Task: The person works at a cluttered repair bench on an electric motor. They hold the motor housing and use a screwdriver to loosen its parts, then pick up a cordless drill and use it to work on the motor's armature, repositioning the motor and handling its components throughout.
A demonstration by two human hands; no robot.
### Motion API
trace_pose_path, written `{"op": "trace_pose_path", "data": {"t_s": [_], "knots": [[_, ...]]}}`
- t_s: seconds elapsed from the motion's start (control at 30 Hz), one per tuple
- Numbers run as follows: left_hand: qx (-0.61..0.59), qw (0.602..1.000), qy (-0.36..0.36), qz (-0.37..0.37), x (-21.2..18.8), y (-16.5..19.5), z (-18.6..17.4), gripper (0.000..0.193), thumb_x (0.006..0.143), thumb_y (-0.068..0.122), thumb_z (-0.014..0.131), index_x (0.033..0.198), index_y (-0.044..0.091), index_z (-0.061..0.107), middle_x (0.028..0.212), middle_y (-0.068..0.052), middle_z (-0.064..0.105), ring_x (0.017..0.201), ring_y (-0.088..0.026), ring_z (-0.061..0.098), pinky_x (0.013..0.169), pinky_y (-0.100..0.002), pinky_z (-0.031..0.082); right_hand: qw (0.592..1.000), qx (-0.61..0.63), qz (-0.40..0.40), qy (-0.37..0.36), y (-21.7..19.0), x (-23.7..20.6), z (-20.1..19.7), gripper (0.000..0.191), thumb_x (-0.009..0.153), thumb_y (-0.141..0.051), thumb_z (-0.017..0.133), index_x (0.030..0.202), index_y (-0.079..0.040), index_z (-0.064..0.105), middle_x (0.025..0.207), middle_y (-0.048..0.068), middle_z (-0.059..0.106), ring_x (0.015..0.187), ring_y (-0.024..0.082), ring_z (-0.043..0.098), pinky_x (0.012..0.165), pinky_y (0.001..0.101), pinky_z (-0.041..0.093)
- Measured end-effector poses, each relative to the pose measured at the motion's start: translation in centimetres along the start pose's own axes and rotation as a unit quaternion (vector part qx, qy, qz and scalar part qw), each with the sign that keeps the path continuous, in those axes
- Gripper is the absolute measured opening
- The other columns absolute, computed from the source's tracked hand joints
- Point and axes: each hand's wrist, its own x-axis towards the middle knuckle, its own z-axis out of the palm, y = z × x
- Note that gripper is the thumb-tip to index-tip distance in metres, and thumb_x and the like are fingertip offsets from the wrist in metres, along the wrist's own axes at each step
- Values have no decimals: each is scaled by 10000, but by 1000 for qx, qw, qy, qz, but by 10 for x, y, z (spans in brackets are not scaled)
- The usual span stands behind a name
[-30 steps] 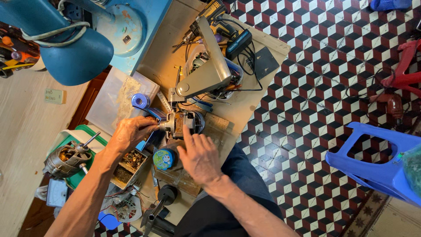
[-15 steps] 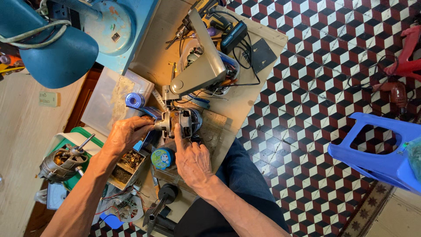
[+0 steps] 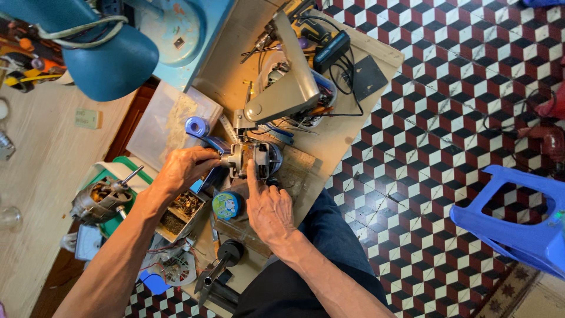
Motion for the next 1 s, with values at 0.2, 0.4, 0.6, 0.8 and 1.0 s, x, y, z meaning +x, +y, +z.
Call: {"op": "trace_pose_path", "data": {"t_s": [0.2,0.4,0.6,0.8,1.0], "knots": [[24,1000,-10,0,1,-3,-2,206,903,231,712,1049,98,773,912,-146,735,791,-335,695,692,-422,551,998,-36,8,-46,-2,4,10,895,880,-145,676,1583,97,178,624,113,625,605,238,611,580,405,480],[4,1000,-7,17,1,-1,-7,195,910,221,704,1038,91,772,911,-151,739,812,-340,701,700,-420,554,997,-41,12,-63,-2,5,13,911,883,-159,665,1585,92,140,652,118,636,605,238,614,581,413,473],[-15,1000,-1,28,0,-3,-7,181,905,209,712,1027,91,776,893,-145,743,796,-326,706,694,-411,556,997,-48,8,-52,-2,5,16,918,877,-162,666,1583,99,141,639,114,636,610,245,612,585,417,468],[-10,999,2,40,-1,-6,-6,176,904,205,710,1015,86,776,880,-146,738,783,-323,703,687,-410,554,997,-53,6,-55,-1,4,19,920,881,-174,673,1580,100,141,627,116,630,596,240,605,579,414,455],[-5,999,5,35,-1,-8,-5,173,907,209,715,1009,87,782,882,-146,741,788,-323,704,696,-406,558,997,-54,3,-61,0,5,17,922,881,-176,668,1577,99,131,621,115,632,594,246,603,581,420,454]]}}
